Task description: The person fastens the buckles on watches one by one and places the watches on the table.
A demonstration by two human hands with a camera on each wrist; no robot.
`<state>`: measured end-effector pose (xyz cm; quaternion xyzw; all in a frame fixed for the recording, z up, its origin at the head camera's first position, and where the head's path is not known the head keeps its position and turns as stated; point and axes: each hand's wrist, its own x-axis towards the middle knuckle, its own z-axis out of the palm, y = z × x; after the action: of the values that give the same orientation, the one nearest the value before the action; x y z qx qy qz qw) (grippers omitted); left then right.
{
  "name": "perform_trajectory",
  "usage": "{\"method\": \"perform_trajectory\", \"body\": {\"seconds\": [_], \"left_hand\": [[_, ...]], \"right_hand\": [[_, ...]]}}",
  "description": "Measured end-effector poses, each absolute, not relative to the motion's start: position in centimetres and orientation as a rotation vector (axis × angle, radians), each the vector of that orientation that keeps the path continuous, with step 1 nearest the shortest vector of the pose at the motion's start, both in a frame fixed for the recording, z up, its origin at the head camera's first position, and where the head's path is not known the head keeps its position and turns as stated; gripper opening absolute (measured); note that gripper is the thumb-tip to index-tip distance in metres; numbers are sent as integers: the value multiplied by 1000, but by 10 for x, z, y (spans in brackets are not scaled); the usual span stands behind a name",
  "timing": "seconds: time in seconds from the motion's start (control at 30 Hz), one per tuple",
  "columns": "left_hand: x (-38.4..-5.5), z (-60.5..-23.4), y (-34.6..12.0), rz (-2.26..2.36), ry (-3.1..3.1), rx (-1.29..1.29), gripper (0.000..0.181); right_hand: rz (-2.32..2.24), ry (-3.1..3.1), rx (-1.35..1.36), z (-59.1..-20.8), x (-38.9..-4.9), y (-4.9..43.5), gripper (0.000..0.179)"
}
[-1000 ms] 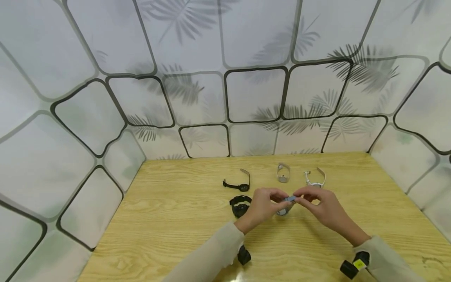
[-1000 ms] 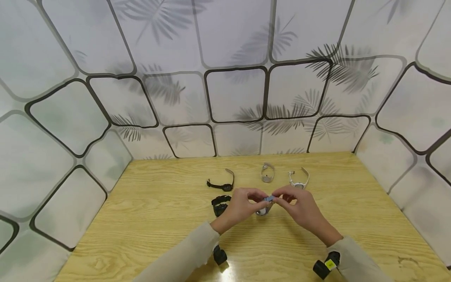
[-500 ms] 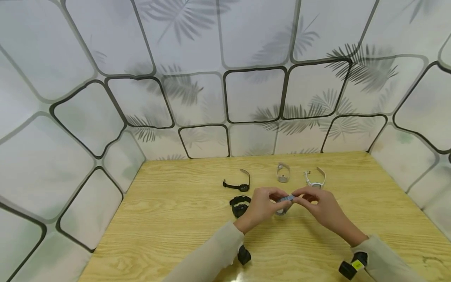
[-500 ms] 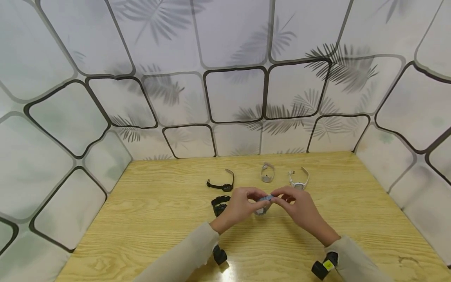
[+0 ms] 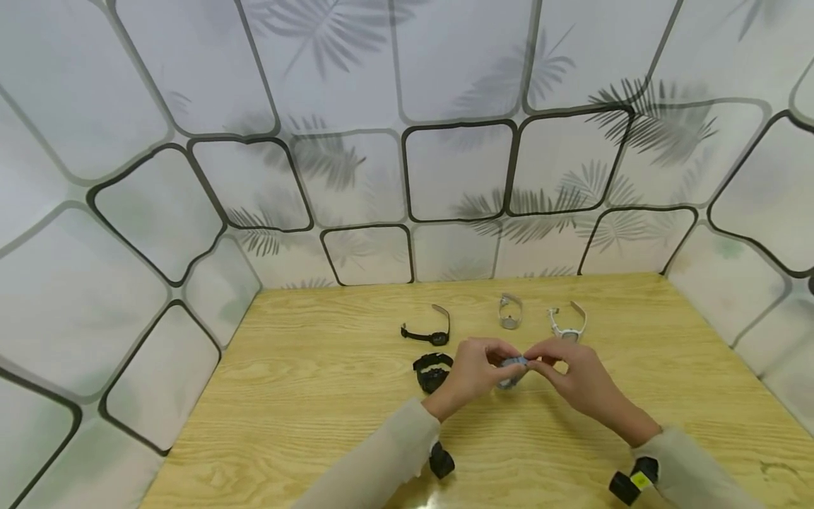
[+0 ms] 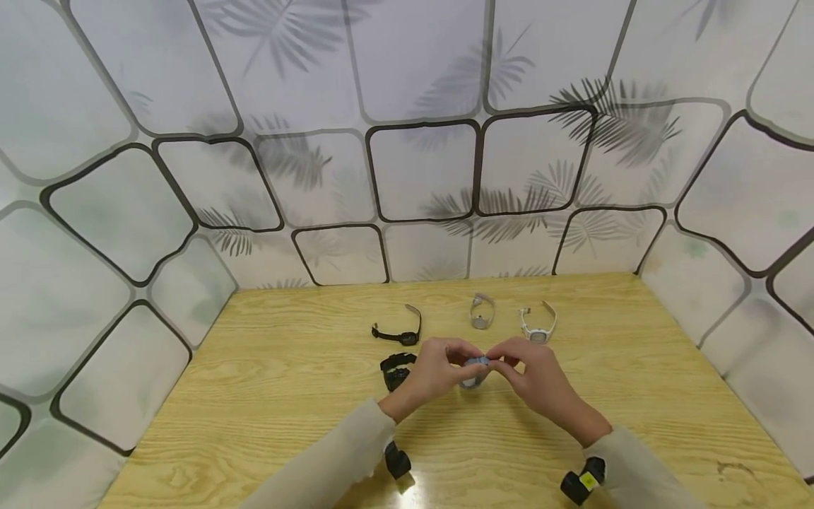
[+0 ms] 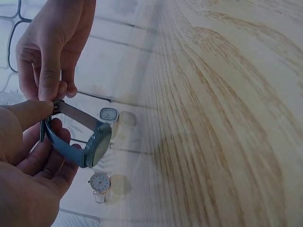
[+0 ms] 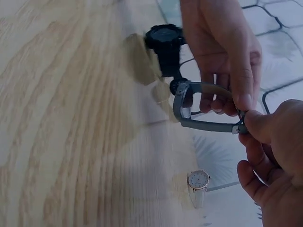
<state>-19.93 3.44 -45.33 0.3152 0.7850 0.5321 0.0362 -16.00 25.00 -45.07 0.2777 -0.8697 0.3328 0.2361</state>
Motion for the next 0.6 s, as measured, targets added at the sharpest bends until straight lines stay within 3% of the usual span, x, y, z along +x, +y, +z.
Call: {"method": "perform_trajectory", "body": {"seconds": [0.6], "left_hand": [[-204,-455,34,1824,2263,776,15]], "right_hand": [[1092,-2378,469,-461,-155,243,24]]}}
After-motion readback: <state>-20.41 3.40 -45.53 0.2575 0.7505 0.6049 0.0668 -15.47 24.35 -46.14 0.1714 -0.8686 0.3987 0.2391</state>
